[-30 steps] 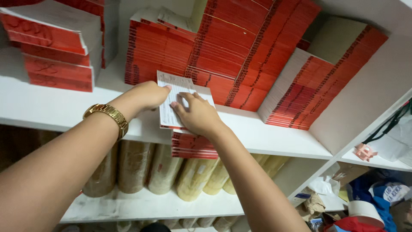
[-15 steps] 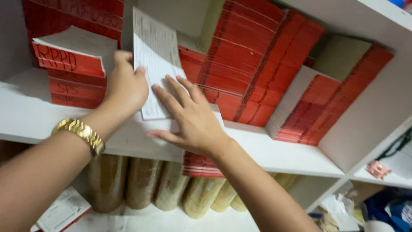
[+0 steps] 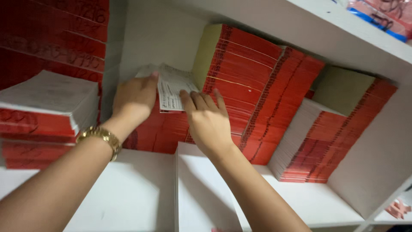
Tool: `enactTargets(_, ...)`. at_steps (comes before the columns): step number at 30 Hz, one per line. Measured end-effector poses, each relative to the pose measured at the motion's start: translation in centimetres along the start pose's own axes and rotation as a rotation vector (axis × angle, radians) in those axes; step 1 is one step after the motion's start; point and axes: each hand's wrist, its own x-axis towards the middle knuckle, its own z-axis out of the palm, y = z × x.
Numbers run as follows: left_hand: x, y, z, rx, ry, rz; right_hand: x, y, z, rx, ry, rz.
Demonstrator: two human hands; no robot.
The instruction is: The person organizes stacks of paper and stationery on a shelf by hand, moving white pads and red-edged papers one at a time to align them.
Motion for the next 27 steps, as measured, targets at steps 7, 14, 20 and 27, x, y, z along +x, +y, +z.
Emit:
enactTargets(7, 0.2, -3.4, 2.6, 0.248, 0.131, 0.284, 2.8, -0.1, 5.4, 0.104, -0.484, 0.207)
enactTargets(14, 0.6, -5.7, 3.9, 0.322, 0.291, 0.437, 4.7, -0.1, 8.3, 0.091, -0.550, 0.252)
enactTargets(20, 0.1, -5.5, 4.0, 0.243, 0.304, 0.519, 4.9, -0.2, 7.9, 0.074, -0.698, 0.263)
enactTargets(27, 0.1, -5.7, 3.1, 0.332, 0.258, 0.524, 3.8, -0.4, 7.8, 0.093, -0.621, 0.262)
